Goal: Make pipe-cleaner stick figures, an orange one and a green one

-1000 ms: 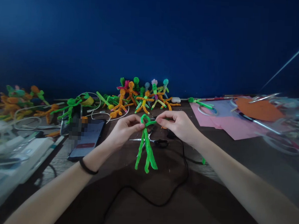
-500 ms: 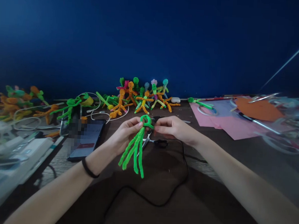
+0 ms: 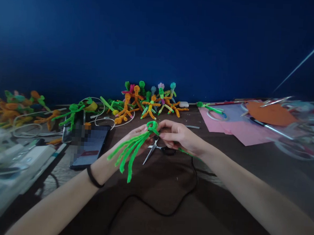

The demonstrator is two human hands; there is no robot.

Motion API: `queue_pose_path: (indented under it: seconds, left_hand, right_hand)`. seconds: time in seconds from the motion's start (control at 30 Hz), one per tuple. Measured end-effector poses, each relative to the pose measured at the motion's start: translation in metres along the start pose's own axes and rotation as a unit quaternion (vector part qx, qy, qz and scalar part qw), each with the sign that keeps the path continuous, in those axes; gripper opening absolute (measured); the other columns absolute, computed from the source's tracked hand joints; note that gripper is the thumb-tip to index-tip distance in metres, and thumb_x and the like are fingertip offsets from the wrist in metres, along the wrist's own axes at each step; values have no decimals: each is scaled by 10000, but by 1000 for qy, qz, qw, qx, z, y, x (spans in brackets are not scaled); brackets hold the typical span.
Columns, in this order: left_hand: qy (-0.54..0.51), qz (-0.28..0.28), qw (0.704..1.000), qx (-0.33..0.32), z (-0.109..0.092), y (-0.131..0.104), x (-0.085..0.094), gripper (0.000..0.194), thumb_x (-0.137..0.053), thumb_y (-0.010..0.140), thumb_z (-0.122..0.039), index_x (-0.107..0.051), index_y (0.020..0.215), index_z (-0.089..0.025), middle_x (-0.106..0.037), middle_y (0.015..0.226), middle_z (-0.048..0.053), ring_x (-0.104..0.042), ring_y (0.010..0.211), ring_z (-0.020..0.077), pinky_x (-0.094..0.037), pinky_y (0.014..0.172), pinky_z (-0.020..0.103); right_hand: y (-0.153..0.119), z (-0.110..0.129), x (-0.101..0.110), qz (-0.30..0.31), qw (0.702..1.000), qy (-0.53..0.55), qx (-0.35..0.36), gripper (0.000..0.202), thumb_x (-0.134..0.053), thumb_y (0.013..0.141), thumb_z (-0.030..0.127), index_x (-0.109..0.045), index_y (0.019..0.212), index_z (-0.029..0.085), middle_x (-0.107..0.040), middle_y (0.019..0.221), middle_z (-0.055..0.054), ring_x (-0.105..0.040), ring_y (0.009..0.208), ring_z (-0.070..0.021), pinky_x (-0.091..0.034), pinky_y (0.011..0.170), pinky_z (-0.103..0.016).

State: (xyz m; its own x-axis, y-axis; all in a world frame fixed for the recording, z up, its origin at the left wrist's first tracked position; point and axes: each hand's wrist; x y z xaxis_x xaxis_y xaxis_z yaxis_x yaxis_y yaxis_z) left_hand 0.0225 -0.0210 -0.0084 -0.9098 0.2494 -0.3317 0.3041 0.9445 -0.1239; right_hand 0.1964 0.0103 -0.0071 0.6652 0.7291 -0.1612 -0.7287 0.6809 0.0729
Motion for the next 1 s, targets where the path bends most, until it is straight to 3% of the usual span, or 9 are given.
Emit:
queue_pose_path:
  seconds: [0.17,0.3,0.37,0.47,0.73,0.9,1.0]
  left_hand:
    - [-8,-15,1000,3,-6,-8,-9,265,-641,650,-254,-626,914,-241,-650,770,-1,-597,661,148,-465,592,265]
    - [3,-96,995,-22,-6,-14,-11,230,-653,630,-223,-640,858,-248,-642,756,-22,-597,661,133,-468,642,265]
    - [10,-101,995,-15,-5,-15,-11,178,-643,636,-235,-645,815,-234,-645,762,-9,-596,659,138,-473,635,270]
    - [5,-51,999,12,-4,-12,-12,151,-627,650,-234,-642,800,-215,-654,821,23,-597,696,147,-478,654,268]
    - [63,-58,996,-31,-8,-23,-24,196,-601,684,-274,-646,870,-232,-637,866,32,-591,797,198,-475,647,290]
    - [10,-50,999,-9,0,-13,-11,181,-626,683,-236,-635,863,-224,-605,759,9,-551,616,112,-440,567,219]
    - [-35,10,999,-5,7,-2,0,156,-648,661,-207,-626,815,-193,-581,713,-5,-521,573,84,-429,549,188]
  right_hand:
    - [1,-2,-2,-23,999,32,-1,156,-563,730,193,-506,873,166,-351,419,100,-268,352,-28,-172,366,-178]
    - [1,-3,-7,-31,996,79,12,152,-596,712,213,-514,832,169,-321,408,108,-222,348,-20,-142,363,-178]
    - [1,-4,-9,-30,994,109,11,137,-599,702,194,-512,804,168,-310,403,110,-210,347,-18,-127,363,-176]
    - [1,-5,-10,-23,987,157,-5,103,-584,711,191,-494,755,168,-293,385,114,-190,336,-17,-107,360,-175]
    - [1,-6,-14,-37,987,156,-14,90,-530,734,178,-448,698,173,-274,336,118,-177,305,-19,-103,360,-177]
    - [3,-6,-14,-39,985,163,-36,69,-487,721,135,-443,676,161,-292,327,105,-204,300,-22,-105,365,-183]
    - [2,-7,-13,-19,984,169,-45,38,-477,728,130,-472,695,147,-302,327,97,-204,300,-22,-108,370,-189]
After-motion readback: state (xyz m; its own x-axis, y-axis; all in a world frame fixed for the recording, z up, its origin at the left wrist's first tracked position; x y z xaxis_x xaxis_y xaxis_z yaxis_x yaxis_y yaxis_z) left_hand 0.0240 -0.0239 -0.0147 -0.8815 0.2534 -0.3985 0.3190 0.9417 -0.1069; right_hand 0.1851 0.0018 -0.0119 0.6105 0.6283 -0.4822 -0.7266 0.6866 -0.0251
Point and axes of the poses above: each hand's wrist, its own y-axis towards the middle knuckle, its own x-axis out of the back of the hand, z = x × y
